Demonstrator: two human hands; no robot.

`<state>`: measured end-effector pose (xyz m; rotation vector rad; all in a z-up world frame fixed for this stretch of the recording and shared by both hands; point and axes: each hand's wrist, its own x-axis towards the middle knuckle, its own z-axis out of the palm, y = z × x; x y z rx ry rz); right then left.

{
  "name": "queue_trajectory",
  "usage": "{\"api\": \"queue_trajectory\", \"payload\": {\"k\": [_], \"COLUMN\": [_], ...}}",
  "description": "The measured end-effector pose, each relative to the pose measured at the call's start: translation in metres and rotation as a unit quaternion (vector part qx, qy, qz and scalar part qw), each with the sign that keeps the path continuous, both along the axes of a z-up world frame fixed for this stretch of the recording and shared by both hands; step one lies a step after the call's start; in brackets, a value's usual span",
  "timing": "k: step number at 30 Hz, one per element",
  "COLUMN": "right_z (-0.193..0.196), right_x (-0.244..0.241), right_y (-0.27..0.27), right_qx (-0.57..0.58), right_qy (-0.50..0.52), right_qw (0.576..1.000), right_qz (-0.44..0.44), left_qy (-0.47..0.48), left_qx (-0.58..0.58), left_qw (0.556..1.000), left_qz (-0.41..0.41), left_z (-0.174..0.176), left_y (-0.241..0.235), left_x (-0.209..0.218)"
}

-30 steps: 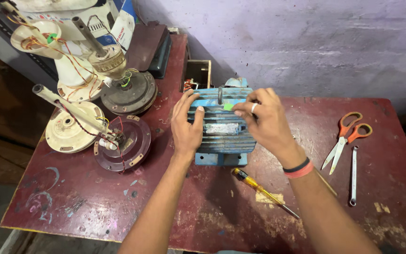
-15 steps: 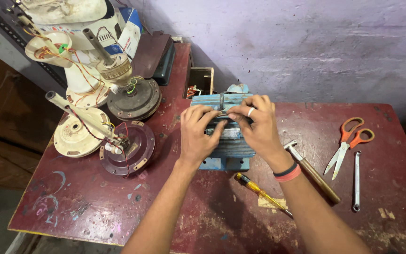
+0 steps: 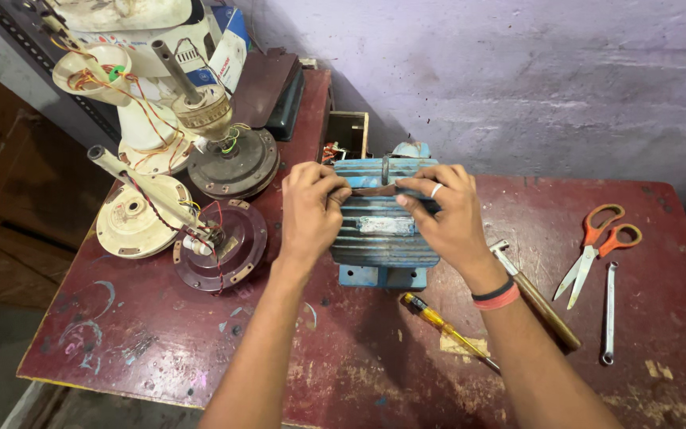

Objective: The person cleans the exterior of a blue electric motor using a green abrasive pad. They scrub the motor's ridged casing and label area, then wipe the top handle with a cloth.

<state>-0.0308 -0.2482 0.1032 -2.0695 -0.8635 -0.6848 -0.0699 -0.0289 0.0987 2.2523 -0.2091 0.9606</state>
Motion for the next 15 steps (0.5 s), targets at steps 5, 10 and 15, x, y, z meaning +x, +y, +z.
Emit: {"api": "queue_trajectory", "payload": {"k": [5,10,15], "right_z": [-0.011,-0.011,-0.010], "right_x": [0.001,-0.003,-0.004], "right_y": [0.006,0.002,0.001], "right_qx": [0.008,0.022,0.019], "right_qy": [-0.024,-0.019,-0.014], "right_qw": [0.999,0.999,0.999], "right_qz": [-0.039,-0.019,-0.025], "left_qy": [0.024,0.007,0.017], "left_qx": [0.022,0.052,0.058], "left_qw": [0.999,0.998,0.998], "left_qz": [-0.034,-0.023,0.013], "left_z": [0.002,0.003,0.006], "left_y": [-0.015,-0.011,0.016], "left_x": [-0.003,-0.002,-0.004]}}
